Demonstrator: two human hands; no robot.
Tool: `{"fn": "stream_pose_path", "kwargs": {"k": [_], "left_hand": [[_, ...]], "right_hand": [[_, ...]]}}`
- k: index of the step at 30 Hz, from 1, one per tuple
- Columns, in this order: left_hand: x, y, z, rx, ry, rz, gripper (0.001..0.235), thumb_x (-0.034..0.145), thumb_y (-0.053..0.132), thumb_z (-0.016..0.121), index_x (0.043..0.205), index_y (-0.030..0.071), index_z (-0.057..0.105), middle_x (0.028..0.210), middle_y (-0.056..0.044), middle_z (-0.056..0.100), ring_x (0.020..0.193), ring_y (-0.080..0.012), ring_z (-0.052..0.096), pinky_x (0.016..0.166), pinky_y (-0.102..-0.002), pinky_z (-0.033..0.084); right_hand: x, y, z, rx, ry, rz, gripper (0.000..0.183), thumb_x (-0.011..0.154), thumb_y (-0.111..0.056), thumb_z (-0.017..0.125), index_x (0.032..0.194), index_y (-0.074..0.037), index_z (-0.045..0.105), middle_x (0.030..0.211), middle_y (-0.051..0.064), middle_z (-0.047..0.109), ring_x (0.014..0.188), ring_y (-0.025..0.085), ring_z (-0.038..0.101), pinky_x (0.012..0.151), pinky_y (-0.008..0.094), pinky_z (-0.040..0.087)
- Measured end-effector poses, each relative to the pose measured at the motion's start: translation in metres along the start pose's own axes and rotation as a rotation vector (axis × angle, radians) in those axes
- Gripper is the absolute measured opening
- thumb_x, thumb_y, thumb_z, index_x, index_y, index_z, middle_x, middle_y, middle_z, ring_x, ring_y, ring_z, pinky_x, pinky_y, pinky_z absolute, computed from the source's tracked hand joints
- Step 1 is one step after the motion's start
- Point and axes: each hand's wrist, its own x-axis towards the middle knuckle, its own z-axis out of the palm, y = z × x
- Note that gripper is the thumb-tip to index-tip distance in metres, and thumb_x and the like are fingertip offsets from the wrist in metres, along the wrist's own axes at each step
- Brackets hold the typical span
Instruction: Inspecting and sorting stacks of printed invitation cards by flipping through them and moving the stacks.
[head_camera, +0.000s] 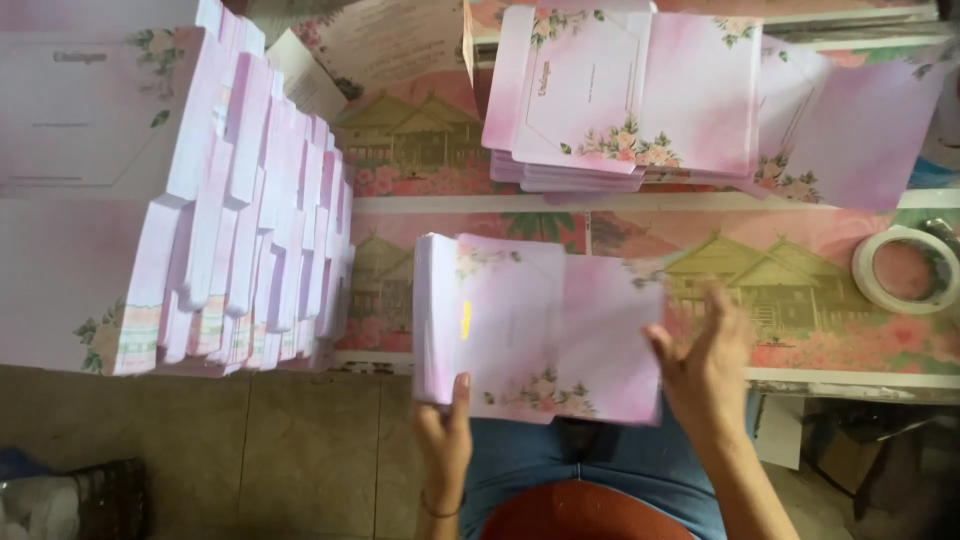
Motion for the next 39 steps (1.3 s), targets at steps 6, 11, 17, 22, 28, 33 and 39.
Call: {"fn": "stream_pose_path", "kwargs": {"k": [6, 11, 17, 22, 28, 33, 39], "left_hand": [[-0.019, -0.005, 0.019, 0.542, -0.18, 0.917, 0.066, 0.11, -0.002, 0.05, 0.172, 0.005, 0.028, 0.177, -0.024, 0.034, 0.163, -0.0469, 0.043, 0.128, -0.051, 0.052], [0.003, 0.03, 0.011, -0.436, 0.076, -0.319, 0.052, 0.089, 0.011, 0.078, 0.137, 0.009, 0.061, 0.14, -0.009, 0.069, 0.132, -0.0186, 0.066, 0.117, -0.032, 0.052], [-0.008, 0.01, 0.022, 0.465, -0.092, 0.795, 0.059, 0.112, 0.016, 0.059, 0.164, -0.004, 0.04, 0.168, -0.024, 0.049, 0.155, -0.0398, 0.054, 0.128, -0.044, 0.049], [0.028, -0.019, 0.006, -0.287, -0.157, 0.205, 0.05, 0.091, 0.017, 0.081, 0.136, 0.001, 0.067, 0.127, -0.018, 0.076, 0.117, -0.0329, 0.075, 0.1, -0.046, 0.063], [-0.004, 0.022, 0.022, 0.304, 0.007, 0.347, 0.062, 0.099, 0.033, 0.066, 0.153, 0.004, 0.055, 0.151, -0.018, 0.06, 0.143, -0.0332, 0.06, 0.121, -0.044, 0.05], [0.001, -0.016, 0.025, 0.556, 0.037, 0.964, 0.047, 0.116, 0.019, 0.057, 0.154, -0.007, 0.053, 0.158, -0.026, 0.059, 0.149, -0.0399, 0.06, 0.126, -0.046, 0.053], [0.001, 0.024, 0.026, -0.518, 0.207, -0.284, 0.09, 0.085, 0.008, 0.088, 0.162, -0.003, 0.042, 0.153, -0.026, 0.052, 0.138, -0.0281, 0.049, 0.122, -0.048, 0.037]], "right_hand": [[-0.017, -0.026, 0.033, -0.176, 0.051, -0.689, 0.094, 0.091, -0.043, 0.079, 0.167, -0.007, 0.036, 0.178, 0.017, 0.033, 0.164, 0.04, 0.033, 0.132, 0.058, 0.034], [-0.013, -0.012, 0.067, -0.47, 0.106, -0.877, 0.077, 0.11, -0.057, 0.045, 0.169, -0.009, 0.04, 0.179, 0.013, 0.033, 0.168, 0.033, 0.026, 0.135, 0.058, 0.023], [-0.006, -0.003, 0.043, -0.457, 0.083, -0.87, 0.073, 0.109, -0.052, 0.05, 0.167, -0.01, 0.043, 0.178, 0.011, 0.037, 0.168, 0.032, 0.029, 0.134, 0.057, 0.025], [-0.005, -0.004, 0.042, -0.446, 0.083, -0.867, 0.073, 0.11, -0.052, 0.047, 0.17, -0.011, 0.039, 0.18, 0.01, 0.034, 0.169, 0.031, 0.026, 0.135, 0.058, 0.024], [0.0, 0.008, 0.032, -0.446, 0.068, -0.863, 0.072, 0.107, -0.05, 0.051, 0.166, -0.01, 0.043, 0.179, 0.01, 0.037, 0.167, 0.033, 0.03, 0.134, 0.059, 0.026], [0.002, 0.018, 0.018, -0.376, 0.009, -0.852, 0.073, 0.107, -0.049, 0.052, 0.168, -0.01, 0.041, 0.179, 0.01, 0.036, 0.168, 0.034, 0.029, 0.135, 0.06, 0.023], [-0.001, 0.024, 0.025, -0.416, 0.046, -0.792, 0.069, 0.107, -0.056, 0.05, 0.167, -0.023, 0.046, 0.179, 0.005, 0.04, 0.166, 0.029, 0.032, 0.133, 0.056, 0.022]]}}
